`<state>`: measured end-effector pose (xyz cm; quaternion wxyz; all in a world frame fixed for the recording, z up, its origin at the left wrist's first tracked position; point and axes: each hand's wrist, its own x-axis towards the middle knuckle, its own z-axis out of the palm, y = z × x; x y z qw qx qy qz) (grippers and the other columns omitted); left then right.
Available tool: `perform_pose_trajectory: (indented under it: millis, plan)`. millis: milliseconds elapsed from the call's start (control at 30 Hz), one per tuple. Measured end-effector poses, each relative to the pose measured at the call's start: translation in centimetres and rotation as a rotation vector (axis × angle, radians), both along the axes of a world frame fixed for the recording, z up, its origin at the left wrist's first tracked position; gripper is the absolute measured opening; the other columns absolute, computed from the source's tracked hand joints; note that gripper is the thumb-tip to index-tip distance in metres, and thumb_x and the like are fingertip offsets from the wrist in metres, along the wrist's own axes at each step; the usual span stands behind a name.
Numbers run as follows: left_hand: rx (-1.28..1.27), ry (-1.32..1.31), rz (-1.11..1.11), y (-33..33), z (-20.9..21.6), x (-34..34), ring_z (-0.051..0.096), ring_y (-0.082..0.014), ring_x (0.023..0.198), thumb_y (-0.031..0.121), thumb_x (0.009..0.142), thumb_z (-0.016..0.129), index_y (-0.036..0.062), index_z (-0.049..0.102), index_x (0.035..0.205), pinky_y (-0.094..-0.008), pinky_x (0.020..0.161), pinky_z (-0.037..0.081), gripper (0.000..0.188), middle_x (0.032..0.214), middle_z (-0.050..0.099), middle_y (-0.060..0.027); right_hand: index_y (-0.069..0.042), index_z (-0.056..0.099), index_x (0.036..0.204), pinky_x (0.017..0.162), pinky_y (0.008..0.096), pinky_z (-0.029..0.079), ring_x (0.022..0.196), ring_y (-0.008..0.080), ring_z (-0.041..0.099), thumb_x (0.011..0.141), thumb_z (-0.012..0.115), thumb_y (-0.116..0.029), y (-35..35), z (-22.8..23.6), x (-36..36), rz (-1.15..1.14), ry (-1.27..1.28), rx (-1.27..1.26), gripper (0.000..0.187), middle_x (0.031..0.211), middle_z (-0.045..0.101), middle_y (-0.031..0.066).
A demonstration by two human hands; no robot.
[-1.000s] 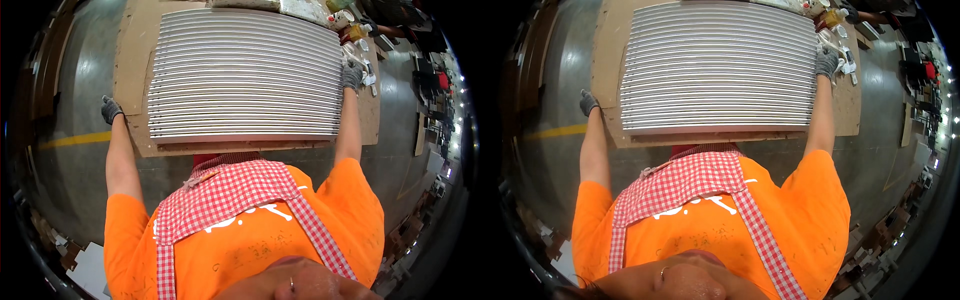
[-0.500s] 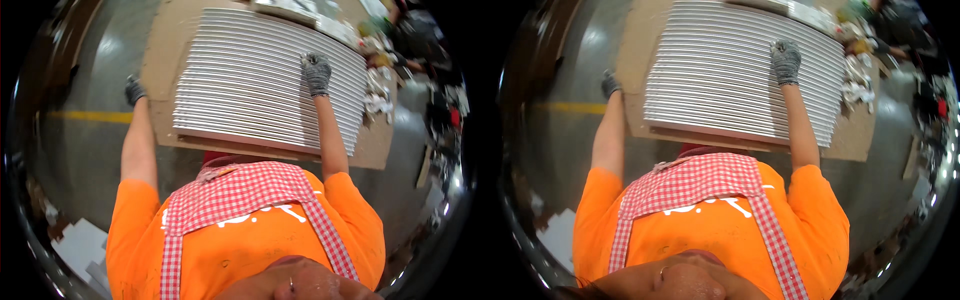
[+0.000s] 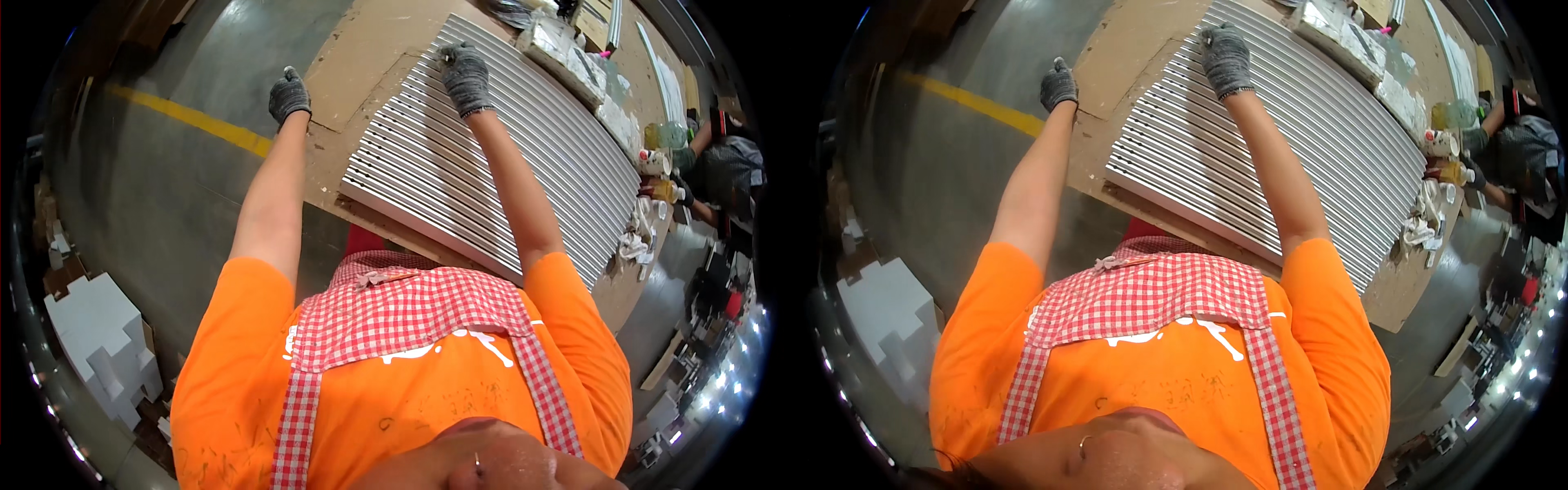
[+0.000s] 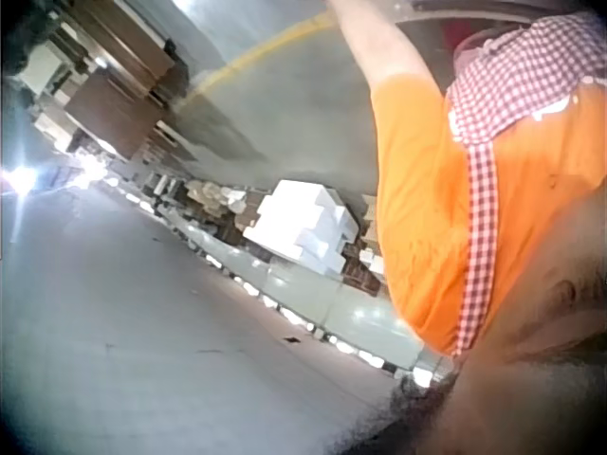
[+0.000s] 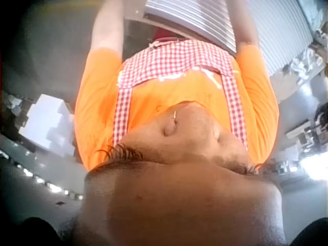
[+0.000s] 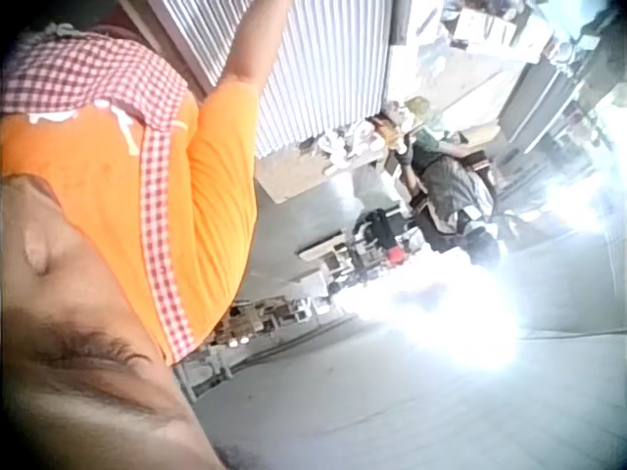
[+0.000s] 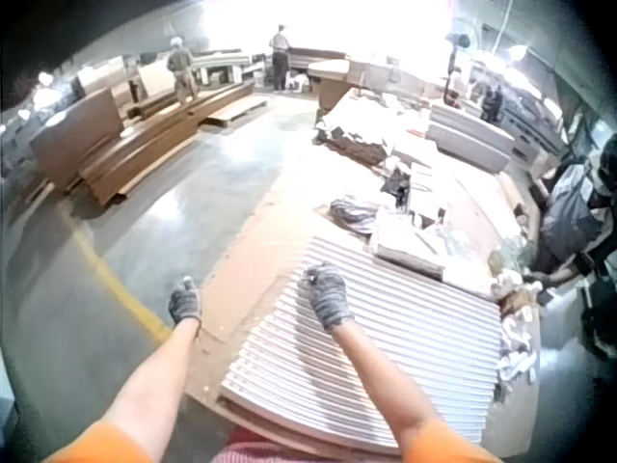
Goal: The person wipes the surface of long, white, ribbed metal panels with a white cloth. They handle the panels one at a time, wiping along the length of the material and occasionally flipping them over to clean the other side. The person also wipes a stack of similar panels at the end of the sequence.
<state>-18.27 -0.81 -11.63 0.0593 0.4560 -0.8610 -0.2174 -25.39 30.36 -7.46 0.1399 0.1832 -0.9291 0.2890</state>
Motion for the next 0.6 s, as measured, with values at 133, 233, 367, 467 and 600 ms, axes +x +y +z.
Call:
perform_pose_trajectory:
  millis: [133,233,367,467,600]
  plan:
    - [0.028,-0.023,0.022,0.2,-0.4,-0.2,0.061,-0.0346,0.091,0.049,0.090,0.027,0.0054,0.068,0.090,-0.0440,0.081,0.046,0.060,0.095,0.064,-0.0189,-0.013,0.067,0.090,0.074,0.0432,0.049,0.085,0.0360,0.059,0.075,0.061,-0.014,-1.8,-0.2,-2.3,0.149,0.019,0.027,0.017,0.091,0.059,0.0173]
    - [0.052,-0.025,0.021,0.4,0.2,-0.1,0.061,-0.0345,0.091,0.049,0.090,0.027,0.0055,0.068,0.090,-0.0439,0.080,0.046,0.060,0.094,0.064,-0.0192,-0.011,0.069,0.090,0.071,0.0379,0.049,0.080,0.0311,0.061,0.074,0.066,-0.017,-2.3,0.1,-3.4,0.202,0.027,0.041,0.017,0.085,0.063,0.0137]
    - [-0.003,-0.008,0.023,0.6,0.2,0.5,0.062,-0.0347,0.086,0.048,0.092,0.026,0.0035,0.068,0.087,-0.0440,0.077,0.048,0.060,0.089,0.064,-0.0205,-0.011,0.070,0.089,0.073,0.0398,0.048,0.080,0.0325,0.060,0.075,0.065,-0.019,-1.7,1.0,-2.6,0.233,0.008,0.005,0.016,0.087,0.061,0.0145]
    - [0.040,-0.022,0.017,1.2,1.0,0.3,0.062,-0.0346,0.084,0.048,0.092,0.027,0.0035,0.068,0.085,-0.0436,0.077,0.048,0.061,0.088,0.064,-0.0204,-0.011,0.069,0.088,0.074,0.0406,0.048,0.081,0.0323,0.060,0.077,0.063,-0.016,-0.6,0.5,-1.2,0.215,0.027,0.045,0.014,0.088,0.060,0.0147]
    - [0.008,0.006,-0.003,1.0,0.5,0.4,0.062,-0.0346,0.085,0.047,0.092,0.026,0.0031,0.068,0.086,-0.0439,0.077,0.048,0.061,0.088,0.064,-0.0205,-0.011,0.068,0.090,0.073,0.0406,0.049,0.081,0.0329,0.060,0.078,0.061,-0.014,-0.8,2.4,-0.3,0.175,0.002,0.025,0.014,0.089,0.060,0.0147]
